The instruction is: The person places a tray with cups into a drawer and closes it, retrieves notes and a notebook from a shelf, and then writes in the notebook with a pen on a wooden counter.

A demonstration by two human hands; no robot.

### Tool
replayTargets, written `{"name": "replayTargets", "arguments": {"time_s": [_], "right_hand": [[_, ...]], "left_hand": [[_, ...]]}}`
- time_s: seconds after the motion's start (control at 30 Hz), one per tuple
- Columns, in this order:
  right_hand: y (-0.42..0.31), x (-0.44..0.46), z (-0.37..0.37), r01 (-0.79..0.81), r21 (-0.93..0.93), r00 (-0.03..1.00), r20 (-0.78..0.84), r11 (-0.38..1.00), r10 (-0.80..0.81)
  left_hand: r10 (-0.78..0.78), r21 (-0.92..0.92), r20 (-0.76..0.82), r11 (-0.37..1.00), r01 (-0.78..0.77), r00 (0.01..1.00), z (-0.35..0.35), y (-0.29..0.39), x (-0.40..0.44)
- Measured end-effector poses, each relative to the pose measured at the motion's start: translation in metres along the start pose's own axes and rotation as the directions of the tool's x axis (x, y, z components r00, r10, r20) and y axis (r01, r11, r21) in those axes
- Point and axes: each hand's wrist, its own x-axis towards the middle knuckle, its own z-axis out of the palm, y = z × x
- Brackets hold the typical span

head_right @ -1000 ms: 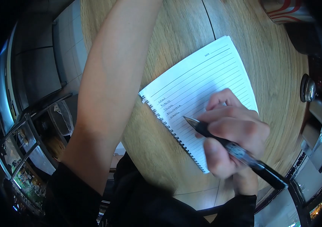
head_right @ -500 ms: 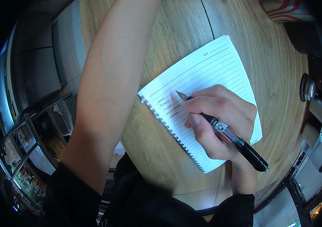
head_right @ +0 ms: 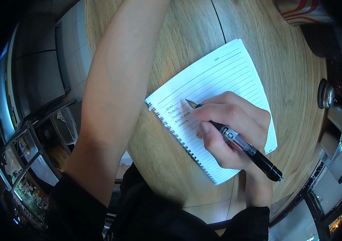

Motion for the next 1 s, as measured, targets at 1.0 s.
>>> {"name": "replayTargets", "arguments": {"time_s": [1.0], "right_hand": [[-0.002, -0.002, 0.001, -0.038, -0.029, 0.999, -0.016, 0.999, 0.037]], "left_hand": [[-0.013, 0.001, -0.046, 1.000, 0.013, 0.999, 0.006, 0.003, -0.007]]}}
